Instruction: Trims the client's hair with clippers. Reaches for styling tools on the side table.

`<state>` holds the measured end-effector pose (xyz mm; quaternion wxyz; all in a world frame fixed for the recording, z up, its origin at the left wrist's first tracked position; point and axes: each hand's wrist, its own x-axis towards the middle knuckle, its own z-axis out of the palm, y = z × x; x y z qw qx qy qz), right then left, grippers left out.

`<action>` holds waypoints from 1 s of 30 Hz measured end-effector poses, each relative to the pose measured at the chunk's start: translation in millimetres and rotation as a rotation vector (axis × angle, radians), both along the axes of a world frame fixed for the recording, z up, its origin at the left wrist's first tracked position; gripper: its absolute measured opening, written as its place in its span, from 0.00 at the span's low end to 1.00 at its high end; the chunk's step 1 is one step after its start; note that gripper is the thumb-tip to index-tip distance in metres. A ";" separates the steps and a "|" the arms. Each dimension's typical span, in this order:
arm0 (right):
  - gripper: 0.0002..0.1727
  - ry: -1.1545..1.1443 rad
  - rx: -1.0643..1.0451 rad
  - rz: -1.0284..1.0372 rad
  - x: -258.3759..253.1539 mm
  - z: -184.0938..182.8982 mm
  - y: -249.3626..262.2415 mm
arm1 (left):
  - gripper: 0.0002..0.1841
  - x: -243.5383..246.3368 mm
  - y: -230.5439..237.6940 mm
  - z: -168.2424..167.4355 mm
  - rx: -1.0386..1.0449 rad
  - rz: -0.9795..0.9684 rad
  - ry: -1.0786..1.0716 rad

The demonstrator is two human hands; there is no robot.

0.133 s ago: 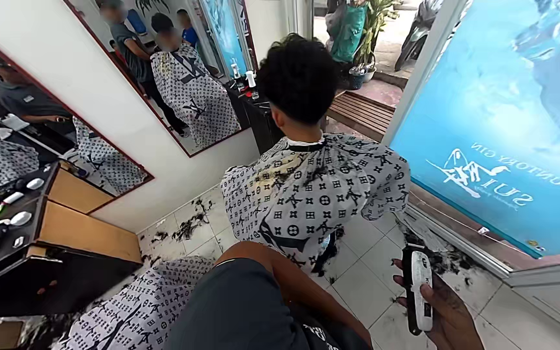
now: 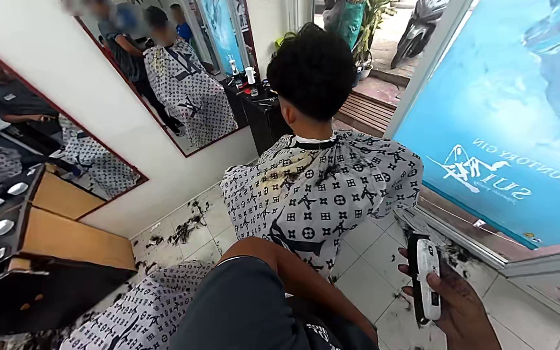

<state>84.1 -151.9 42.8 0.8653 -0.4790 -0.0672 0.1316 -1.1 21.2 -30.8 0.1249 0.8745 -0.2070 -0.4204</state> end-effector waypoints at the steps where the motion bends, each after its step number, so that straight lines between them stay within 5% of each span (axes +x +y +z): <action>1: 0.33 -0.025 -0.014 -0.007 5.0 1.3 7.9 | 0.17 13.0 6.2 11.3 0.035 -0.104 0.049; 7: 0.41 0.001 -0.171 0.001 53.1 48.8 47.2 | 0.18 83.4 29.3 42.5 -0.178 -0.576 0.213; 11: 0.27 0.016 -0.264 0.113 125.3 76.6 84.4 | 0.17 105.6 21.0 15.1 -0.284 -0.491 0.174; 17: 0.22 -0.012 -0.338 0.367 228.3 85.3 136.9 | 0.15 144.4 9.5 6.8 -0.482 -0.322 0.116; 24: 0.16 0.107 -0.299 0.509 272.6 78.5 159.4 | 0.24 144.7 24.9 -35.3 -0.601 0.337 0.079; 28: 0.13 0.207 -0.200 0.560 279.0 81.0 159.3 | 0.22 100.7 62.5 -49.1 -0.541 0.812 0.080; 30: 0.13 0.246 -0.162 0.561 281.4 84.3 159.8 | 0.21 65.3 87.1 -86.7 -0.546 0.951 0.045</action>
